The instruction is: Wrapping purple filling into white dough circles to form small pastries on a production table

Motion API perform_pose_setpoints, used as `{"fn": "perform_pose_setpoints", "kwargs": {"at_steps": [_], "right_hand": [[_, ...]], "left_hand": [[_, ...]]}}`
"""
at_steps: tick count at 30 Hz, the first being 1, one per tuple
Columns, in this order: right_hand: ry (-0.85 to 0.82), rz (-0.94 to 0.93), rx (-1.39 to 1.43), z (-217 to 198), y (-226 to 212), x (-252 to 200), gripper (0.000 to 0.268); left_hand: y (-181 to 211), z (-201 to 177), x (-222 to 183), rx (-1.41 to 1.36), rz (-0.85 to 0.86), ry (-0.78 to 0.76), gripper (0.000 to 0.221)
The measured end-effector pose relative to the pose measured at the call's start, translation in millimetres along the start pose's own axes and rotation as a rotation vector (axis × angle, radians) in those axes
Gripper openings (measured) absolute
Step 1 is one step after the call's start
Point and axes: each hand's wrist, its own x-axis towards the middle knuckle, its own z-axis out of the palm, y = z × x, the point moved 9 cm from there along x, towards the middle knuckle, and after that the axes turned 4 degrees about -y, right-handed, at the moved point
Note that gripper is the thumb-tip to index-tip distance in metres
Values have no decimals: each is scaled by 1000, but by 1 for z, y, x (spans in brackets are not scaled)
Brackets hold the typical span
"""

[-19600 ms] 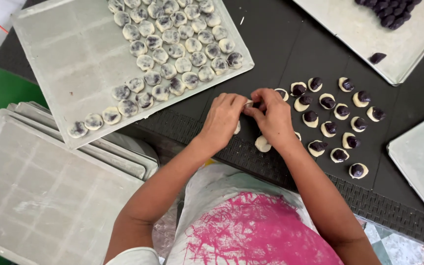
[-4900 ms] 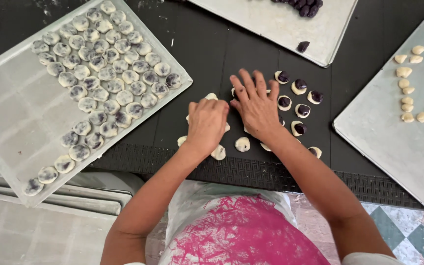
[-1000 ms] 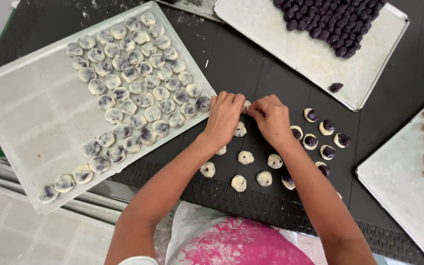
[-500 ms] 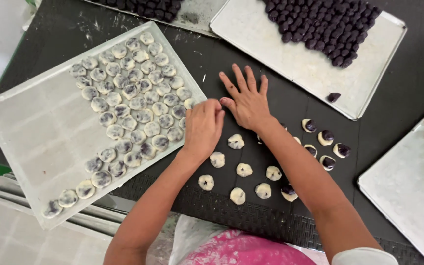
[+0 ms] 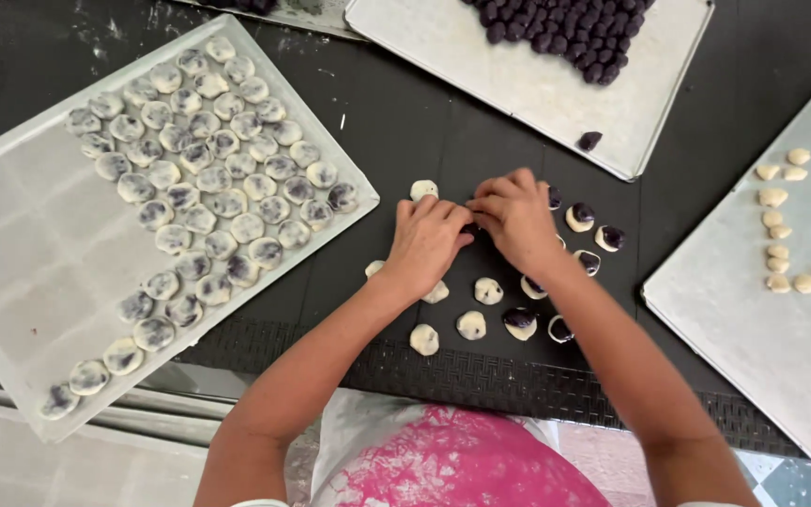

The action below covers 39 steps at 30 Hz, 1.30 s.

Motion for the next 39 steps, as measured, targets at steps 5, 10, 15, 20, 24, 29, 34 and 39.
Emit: {"fn": "perform_pose_setpoints", "kwargs": {"at_steps": [5,10,15,20,24,29,34,39], "right_hand": [[109,18,121,-12,-12,-9,5],[103,-19,60,-37,-27,-26,12],[167,-44,38,-31,-37,-31,41],[229,-102,251,-25,-36,-30,24],[337,-298,182,-72,-71,-36,35],[434,-363,144,-85,-73,-44,38],[496,-326,238,-90,-74,-49,12],[446,-205,527,-96,-69,-57,34]], "left_hand": [[-2,4,5,61,-84,12,36],[15,-25,10,61,-37,38,15],[15,-1,-7,289,122,162,28],[28,-32,-10,206,155,216,24],[-38,19,0,-402,-374,-143,17],[-14,-8,-8,-988,-592,-191,27],[3,10,-11,-1297,-537,-198,47],[-28,56,-19,-1552,-771,-98,31]]}}
